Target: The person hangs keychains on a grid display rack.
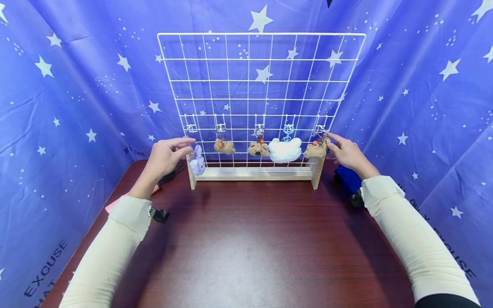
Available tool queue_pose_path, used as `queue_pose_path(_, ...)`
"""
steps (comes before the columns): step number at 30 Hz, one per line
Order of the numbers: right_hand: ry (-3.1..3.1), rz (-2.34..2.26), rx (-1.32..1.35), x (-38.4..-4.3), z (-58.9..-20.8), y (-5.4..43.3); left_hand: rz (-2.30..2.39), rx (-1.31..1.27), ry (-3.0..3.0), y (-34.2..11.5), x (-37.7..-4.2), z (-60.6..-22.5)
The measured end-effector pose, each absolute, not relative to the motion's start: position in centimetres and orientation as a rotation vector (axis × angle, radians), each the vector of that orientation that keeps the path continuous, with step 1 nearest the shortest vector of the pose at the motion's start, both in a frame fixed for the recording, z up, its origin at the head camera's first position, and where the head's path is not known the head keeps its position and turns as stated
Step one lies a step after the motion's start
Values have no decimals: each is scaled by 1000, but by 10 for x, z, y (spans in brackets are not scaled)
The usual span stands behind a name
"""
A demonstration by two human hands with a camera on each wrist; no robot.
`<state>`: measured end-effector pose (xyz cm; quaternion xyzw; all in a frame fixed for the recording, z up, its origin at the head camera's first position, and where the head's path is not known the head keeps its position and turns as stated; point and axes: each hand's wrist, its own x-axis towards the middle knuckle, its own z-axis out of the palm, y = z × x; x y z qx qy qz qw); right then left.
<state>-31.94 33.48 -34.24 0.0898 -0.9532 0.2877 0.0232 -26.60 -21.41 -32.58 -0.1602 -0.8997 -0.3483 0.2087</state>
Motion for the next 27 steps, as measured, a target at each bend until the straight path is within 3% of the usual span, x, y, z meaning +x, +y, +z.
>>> queue_pose_path(27,-2954,915,278,-317,-342,336,-1123,-245,-2428,-213,-289,-309)
